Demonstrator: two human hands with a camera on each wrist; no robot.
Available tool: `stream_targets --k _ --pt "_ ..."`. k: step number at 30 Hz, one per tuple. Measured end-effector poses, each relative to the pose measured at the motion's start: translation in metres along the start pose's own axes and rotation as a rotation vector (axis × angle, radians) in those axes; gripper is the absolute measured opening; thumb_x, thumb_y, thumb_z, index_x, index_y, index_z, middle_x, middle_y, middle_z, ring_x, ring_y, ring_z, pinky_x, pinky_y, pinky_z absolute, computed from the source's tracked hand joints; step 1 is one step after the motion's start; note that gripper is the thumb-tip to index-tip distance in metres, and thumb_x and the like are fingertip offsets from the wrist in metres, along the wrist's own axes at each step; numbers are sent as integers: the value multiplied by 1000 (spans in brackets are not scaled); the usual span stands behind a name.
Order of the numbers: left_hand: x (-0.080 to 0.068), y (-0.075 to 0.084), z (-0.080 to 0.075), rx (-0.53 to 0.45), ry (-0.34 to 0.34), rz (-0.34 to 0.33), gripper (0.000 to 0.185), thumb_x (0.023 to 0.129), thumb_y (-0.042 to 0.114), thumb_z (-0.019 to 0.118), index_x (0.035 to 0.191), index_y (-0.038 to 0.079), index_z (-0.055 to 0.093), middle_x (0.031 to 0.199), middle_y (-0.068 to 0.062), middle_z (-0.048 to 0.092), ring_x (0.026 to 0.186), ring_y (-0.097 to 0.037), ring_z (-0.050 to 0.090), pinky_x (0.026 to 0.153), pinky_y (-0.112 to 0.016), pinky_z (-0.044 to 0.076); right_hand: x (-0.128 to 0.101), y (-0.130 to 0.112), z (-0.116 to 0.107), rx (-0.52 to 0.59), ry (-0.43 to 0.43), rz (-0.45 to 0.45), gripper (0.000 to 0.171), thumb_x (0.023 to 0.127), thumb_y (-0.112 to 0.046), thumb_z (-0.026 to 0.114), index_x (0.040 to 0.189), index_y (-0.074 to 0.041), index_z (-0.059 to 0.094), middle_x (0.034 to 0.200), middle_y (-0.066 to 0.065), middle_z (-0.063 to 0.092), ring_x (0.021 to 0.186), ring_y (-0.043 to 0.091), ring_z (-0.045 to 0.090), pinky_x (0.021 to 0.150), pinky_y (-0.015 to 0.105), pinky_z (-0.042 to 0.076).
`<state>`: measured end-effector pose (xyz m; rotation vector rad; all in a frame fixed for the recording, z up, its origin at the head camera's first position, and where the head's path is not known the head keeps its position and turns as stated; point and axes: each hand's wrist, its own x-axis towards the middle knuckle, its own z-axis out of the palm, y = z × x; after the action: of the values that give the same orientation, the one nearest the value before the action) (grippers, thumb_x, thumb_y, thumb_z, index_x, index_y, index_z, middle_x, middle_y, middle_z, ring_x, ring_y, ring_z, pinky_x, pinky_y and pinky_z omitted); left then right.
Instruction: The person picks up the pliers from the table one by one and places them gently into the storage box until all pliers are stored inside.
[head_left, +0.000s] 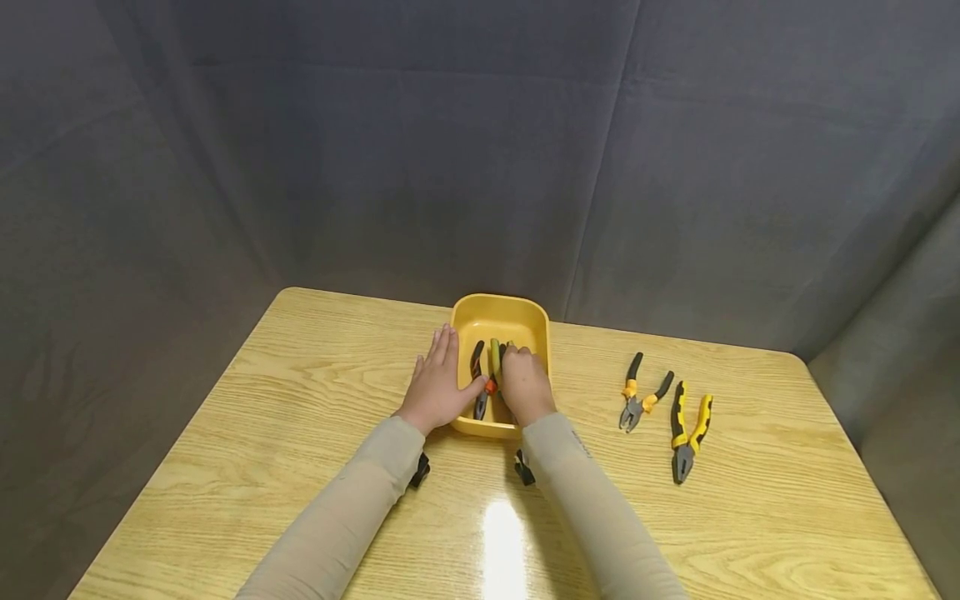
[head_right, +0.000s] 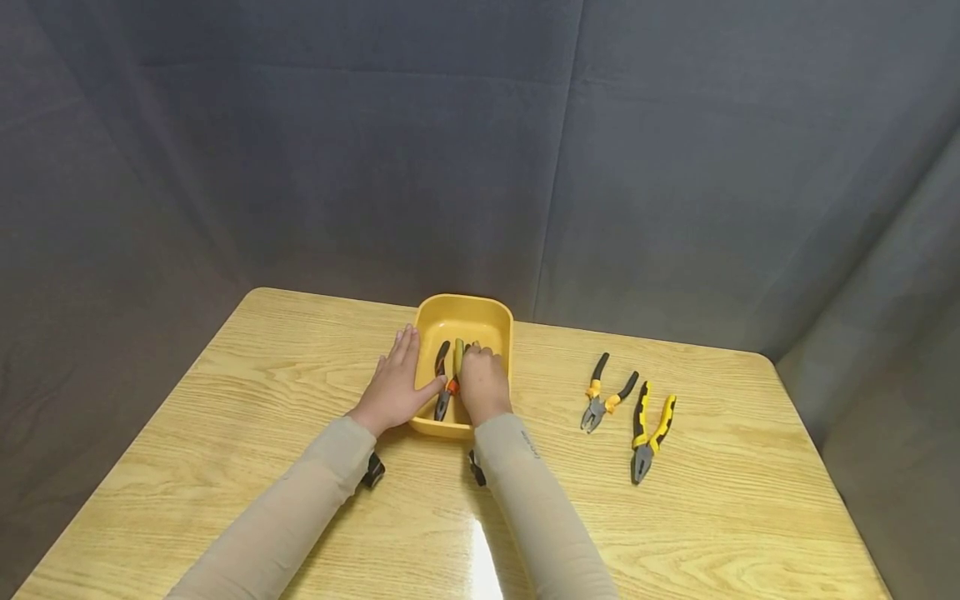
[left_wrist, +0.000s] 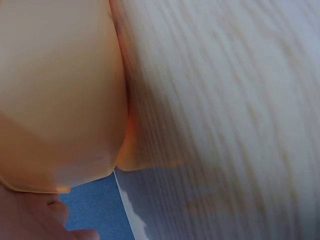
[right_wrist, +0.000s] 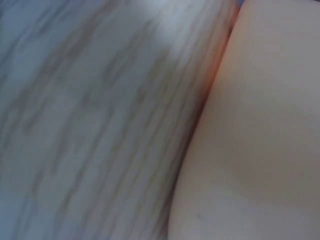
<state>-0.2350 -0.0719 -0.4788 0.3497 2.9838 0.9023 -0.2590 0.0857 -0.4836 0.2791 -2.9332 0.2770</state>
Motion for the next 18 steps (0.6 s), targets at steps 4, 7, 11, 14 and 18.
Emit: stream_targets --k 4,7,11,14,18 --pt "0 0 1 4 14 9 96 99 51 57 161 -2 8 169 -16 3 156 -29 2 120 -61 14 -1 -1 -2 6 -8 4 11 95 4 64 105 8 68 90 21 67 81 35 68 74 41 59" --pt "0 0 2 6 10 5 96 99 52 57 161 -2 8 169 -15 2 156 -29 2 121 -60 14 -1 -1 -3 10 -17 9 12 95 4 64 106 9 68 91 22 66 82 35 68 75 41 59" --pt "0 0 1 9 3 -2 96 99 51 58 161 -2 8 169 -15 2 156 -28 1 121 -60 13 -1 -1 -3 13 -22 15 12 96 4 64 106 8 68 92 22 66 83 35 68 75 42 59" --pt "1 0 1 16 1 -7 96 99 50 58 161 -2 7 169 -15 2 156 -28 1 121 -60 12 -1 -1 -3 17 -22 16 13 96 3 63 107 8 67 92 22 66 83 35 68 75 42 59" --pt "2 -2 2 34 -4 -15 96 99 50 58 162 -1 6 170 -13 1 156 -28 0 121 -60 12 -1 -1 -3 31 -19 19 13 97 3 62 109 7 66 94 22 66 85 36 67 76 43 59"
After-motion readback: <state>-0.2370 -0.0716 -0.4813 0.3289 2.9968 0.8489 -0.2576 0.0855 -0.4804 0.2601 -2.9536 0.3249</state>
